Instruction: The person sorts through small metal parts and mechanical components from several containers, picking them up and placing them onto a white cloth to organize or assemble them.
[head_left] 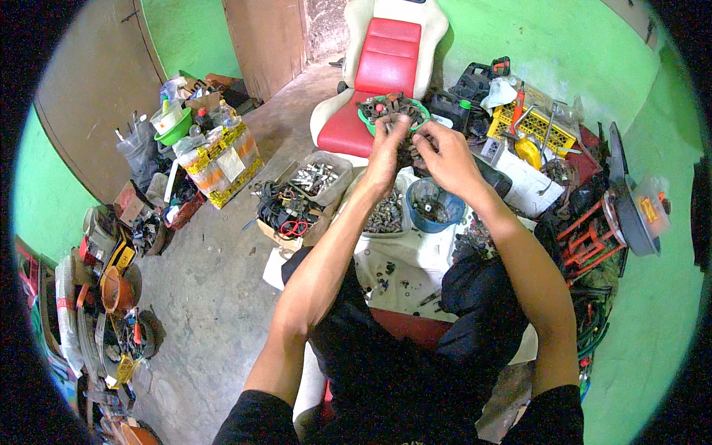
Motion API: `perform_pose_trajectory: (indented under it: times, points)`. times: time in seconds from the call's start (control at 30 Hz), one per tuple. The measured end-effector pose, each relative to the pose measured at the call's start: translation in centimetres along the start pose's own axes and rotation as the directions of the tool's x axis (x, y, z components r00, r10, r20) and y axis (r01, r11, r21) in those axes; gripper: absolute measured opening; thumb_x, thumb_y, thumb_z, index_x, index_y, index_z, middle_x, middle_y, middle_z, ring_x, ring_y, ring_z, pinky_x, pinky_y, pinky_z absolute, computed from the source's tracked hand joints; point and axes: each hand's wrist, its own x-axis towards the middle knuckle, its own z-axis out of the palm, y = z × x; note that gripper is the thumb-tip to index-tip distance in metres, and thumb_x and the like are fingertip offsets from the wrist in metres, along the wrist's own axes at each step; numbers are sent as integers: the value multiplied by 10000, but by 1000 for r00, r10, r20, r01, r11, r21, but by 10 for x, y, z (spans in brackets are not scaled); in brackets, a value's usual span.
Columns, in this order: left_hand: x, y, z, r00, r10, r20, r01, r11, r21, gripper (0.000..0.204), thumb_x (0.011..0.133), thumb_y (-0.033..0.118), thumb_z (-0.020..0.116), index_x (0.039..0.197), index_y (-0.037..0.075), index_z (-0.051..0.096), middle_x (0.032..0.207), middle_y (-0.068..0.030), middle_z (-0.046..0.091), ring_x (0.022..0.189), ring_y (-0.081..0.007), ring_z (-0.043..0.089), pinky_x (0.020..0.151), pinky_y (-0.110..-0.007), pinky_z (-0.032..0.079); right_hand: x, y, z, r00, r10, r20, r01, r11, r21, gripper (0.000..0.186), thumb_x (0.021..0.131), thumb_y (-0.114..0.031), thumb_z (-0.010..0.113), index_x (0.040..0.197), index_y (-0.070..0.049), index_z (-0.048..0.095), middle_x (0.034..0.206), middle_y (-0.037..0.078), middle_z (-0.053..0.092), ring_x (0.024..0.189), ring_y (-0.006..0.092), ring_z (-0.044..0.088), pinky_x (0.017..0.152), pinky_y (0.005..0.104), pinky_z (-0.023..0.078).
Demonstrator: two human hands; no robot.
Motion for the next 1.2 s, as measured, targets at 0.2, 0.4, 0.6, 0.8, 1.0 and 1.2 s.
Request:
perform_pose_trajectory:
  times: [0.2, 0.4, 0.6, 0.8, 1.0, 1.2]
  points:
    - [5, -3, -9, 990, 110, 92, -123, 981, 151, 570, 789, 244, 731, 1173, 20, 374, 1038, -110, 566, 917, -172, 565, 798, -318, 480, 7, -9, -16, 941, 327, 88, -333, 846, 417, 268, 938, -236, 417, 932, 1, 542, 749, 108, 594, 602, 176, 570, 569, 329, 458]
    - [-1, 0, -2, 960, 203, 195, -250, 933, 260, 745, 640, 119, 839, 1187, 29, 341, 1072, -112, 559, 990, -177, 547, 872, -318, 457, 6, 6, -25, 953, 297, 58, -280, 793, 541, 163, 933, -161, 461, 1020, -39, 524, 809, 20, 536, 673, 97, 502, 549, 249, 425]
    - [-12, 5, 9, 943, 190, 274, -279, 899, 337, 830, 615, 88, 847, 1230, 40, 292, 1099, -104, 537, 1014, -175, 539, 895, -330, 454, 1, 2, -31, 892, 366, 265, -367, 244, 898, 191, 860, -135, 503, 1015, -28, 532, 938, 78, 572, 852, 192, 537, 756, 333, 468]
    - [-9, -2, 5, 927, 252, 278, -351, 845, 402, 718, 635, 98, 831, 1174, 47, 359, 1021, -86, 561, 944, -155, 549, 839, -305, 464, 4, 0, -35, 843, 450, 295, -338, 16, 941, 187, 843, -165, 477, 939, -22, 551, 938, 116, 591, 824, 227, 559, 757, 367, 473]
    - [-7, -2, -1, 948, 172, 270, -276, 865, 420, 561, 658, 34, 751, 1117, 40, 427, 936, -65, 569, 899, -137, 548, 795, -291, 465, 2, 7, -28, 846, 383, 371, -391, -27, 920, 204, 860, -241, 487, 964, -71, 532, 758, 14, 535, 580, 135, 481, 576, 320, 451]
    - [-5, 0, -4, 946, 213, 244, -308, 824, 475, 542, 656, 28, 721, 1109, 40, 424, 960, -72, 552, 887, -135, 542, 786, -285, 461, -2, -9, -25, 990, 142, -17, -134, 962, 238, 217, 831, -204, 642, 951, -27, 603, 736, 40, 593, 621, 119, 543, 539, 271, 432]
